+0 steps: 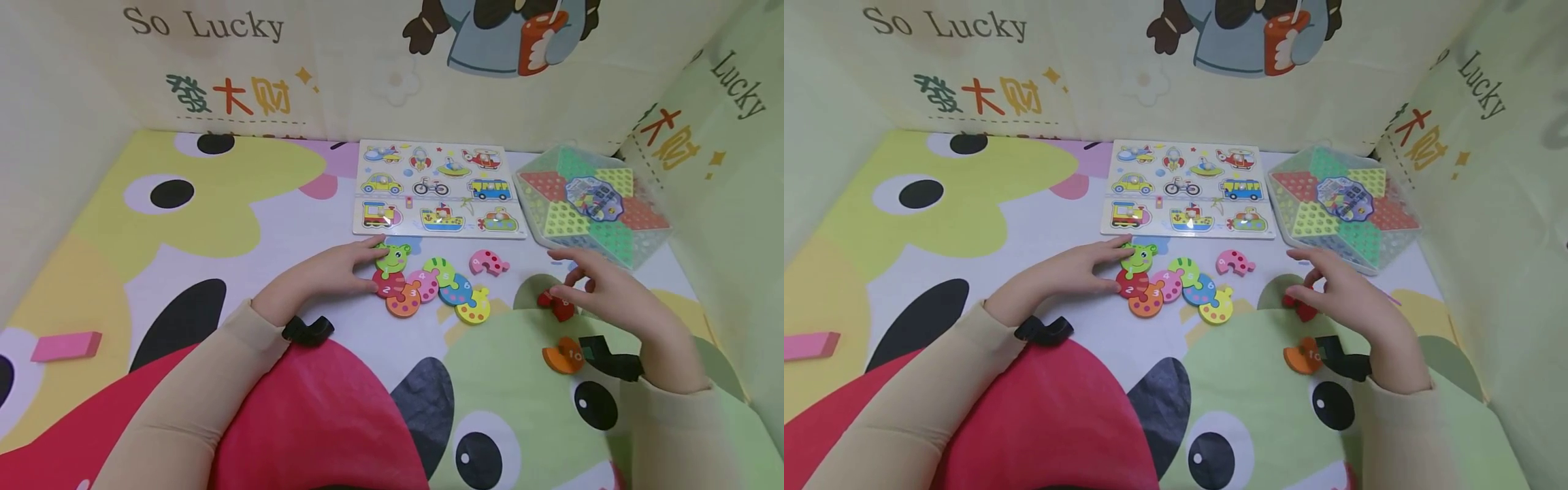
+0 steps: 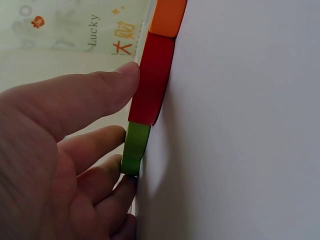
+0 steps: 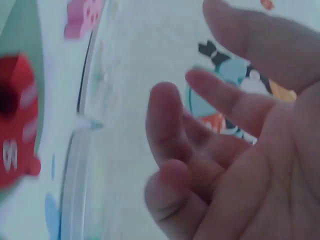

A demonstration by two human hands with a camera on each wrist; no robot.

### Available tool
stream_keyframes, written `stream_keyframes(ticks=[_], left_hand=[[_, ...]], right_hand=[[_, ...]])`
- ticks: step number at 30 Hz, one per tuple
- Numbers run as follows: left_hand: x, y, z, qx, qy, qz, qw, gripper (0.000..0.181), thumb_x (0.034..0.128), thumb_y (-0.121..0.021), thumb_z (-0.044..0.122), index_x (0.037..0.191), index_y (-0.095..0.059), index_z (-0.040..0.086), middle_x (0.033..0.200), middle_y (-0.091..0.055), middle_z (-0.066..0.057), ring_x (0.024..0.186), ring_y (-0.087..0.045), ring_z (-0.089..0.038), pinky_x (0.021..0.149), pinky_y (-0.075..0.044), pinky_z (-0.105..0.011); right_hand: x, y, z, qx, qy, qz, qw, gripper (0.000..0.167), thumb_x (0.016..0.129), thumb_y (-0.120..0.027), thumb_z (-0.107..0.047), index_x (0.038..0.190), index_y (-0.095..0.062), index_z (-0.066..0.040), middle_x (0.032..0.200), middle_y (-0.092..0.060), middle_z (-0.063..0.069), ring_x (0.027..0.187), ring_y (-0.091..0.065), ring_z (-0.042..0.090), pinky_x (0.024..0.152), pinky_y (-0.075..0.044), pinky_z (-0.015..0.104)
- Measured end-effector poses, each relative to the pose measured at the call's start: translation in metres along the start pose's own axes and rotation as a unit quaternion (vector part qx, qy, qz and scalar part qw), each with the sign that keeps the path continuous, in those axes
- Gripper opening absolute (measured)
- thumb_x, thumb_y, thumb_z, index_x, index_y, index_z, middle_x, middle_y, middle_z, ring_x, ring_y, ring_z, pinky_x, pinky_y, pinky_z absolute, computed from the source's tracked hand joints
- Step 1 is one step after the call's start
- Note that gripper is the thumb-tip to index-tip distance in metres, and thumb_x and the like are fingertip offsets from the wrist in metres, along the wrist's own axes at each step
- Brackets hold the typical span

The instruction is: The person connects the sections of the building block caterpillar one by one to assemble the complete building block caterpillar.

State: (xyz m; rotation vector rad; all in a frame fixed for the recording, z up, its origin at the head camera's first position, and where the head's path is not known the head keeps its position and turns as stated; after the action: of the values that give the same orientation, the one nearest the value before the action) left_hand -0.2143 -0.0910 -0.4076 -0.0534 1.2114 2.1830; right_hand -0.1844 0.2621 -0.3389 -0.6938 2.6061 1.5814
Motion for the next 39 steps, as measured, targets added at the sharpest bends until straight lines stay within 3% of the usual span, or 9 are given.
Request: stream_keyframes(ticks=[3,8,15,18,21,31,39], left_hand=[[-0.001,0.001,0.000,-0.002,0.002,0.001,1.0000,0.067,0.0796,-0.065,0.037,0.140,-0.036,0.027,0.152,-0.016,0.011,0.139,-0.019,-0.017,0.105,-0.034,-0.045],[-0.001,0.001,0.002,-0.002,0.004,0.002,1.0000,0.067,0.0793,-0.065,0.036,0.139,-0.037,0.027,0.151,-0.017,0.011,0.138,-0.020,-0.017,0.104,-0.036,-0.045],[0.001,-0.001,0.003,-0.005,0.004,0.000,1.0000,0.067,0.0790,-0.066,0.034,0.139,-0.037,0.026,0.151,-0.018,0.011,0.138,-0.020,-0.017,0.102,-0.038,-0.043],[0.001,-0.002,0.002,-0.005,0.004,0.000,1.0000,0.067,0.0790,-0.066,0.035,0.139,-0.037,0.026,0.151,-0.018,0.011,0.138,-0.020,-0.017,0.102,-0.038,-0.043],[0.001,-0.002,0.001,-0.003,0.004,0.003,1.0000,0.067,0.0789,-0.066,0.035,0.139,-0.037,0.026,0.151,-0.018,0.011,0.138,-0.020,-0.017,0.102,-0.038,-0.043],[0.000,0.000,0.003,-0.004,0.001,0.001,1.0000,0.068,0.0796,-0.065,0.035,0.140,-0.036,0.026,0.152,-0.017,0.010,0.138,-0.020,-0.018,0.103,-0.037,-0.044],[0.000,0.000,0.002,-0.008,0.004,-0.003,1.0000,0.068,0.0799,-0.065,0.035,0.140,-0.035,0.027,0.152,-0.017,0.010,0.138,-0.019,-0.018,0.104,-0.036,-0.044]], right_hand=[[-0.001,0.002,0.011,0.010,0.016,-0.009,0.9998,0.054,0.085,-0.063,-0.023,0.132,-0.041,-0.006,0.114,-0.053,0.014,0.087,-0.049,0.010,0.062,-0.047,0.020],[-0.005,-0.007,0.031,0.068,0.028,-0.051,0.9960,0.056,0.086,-0.062,-0.017,0.135,-0.037,-0.006,0.125,-0.046,0.012,0.094,-0.048,-0.004,0.069,-0.050,0.018],[-0.011,-0.023,0.057,0.097,0.086,-0.072,0.9890,0.055,0.083,-0.064,-0.012,0.133,-0.042,-0.006,0.129,-0.030,-0.027,0.103,-0.040,-0.011,0.075,-0.047,0.015],[-0.011,-0.025,0.062,0.091,0.093,-0.091,0.9873,0.056,0.084,-0.063,-0.014,0.135,-0.042,-0.010,0.131,-0.025,-0.033,0.113,-0.031,-0.018,0.081,-0.041,0.010],[-0.009,-0.028,0.065,0.092,0.107,-0.107,0.9842,0.055,0.084,-0.062,-0.013,0.135,-0.042,-0.011,0.132,-0.025,-0.032,0.116,-0.020,-0.023,0.083,-0.037,0.007],[-0.002,-0.035,0.068,0.104,0.089,-0.116,0.9838,0.052,0.083,-0.061,-0.006,0.133,-0.044,-0.009,0.126,-0.028,0.005,0.102,-0.027,-0.011,0.071,-0.046,0.016],[-0.002,-0.034,0.068,0.094,0.069,-0.102,0.9879,0.052,0.081,-0.065,-0.010,0.130,-0.046,-0.009,0.125,-0.031,0.009,0.097,-0.030,-0.008,0.066,-0.046,0.018]])
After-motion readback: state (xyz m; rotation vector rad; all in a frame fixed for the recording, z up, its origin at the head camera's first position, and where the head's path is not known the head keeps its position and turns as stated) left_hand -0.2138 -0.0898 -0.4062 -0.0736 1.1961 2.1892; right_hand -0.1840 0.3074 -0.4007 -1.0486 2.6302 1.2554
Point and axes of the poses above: each hand's wrist, its own x-axis towards the middle knuckle, its own y-axis out of the back of the hand, z = x × y, the point moved 5 cm from there along x, towards the middle knuckle
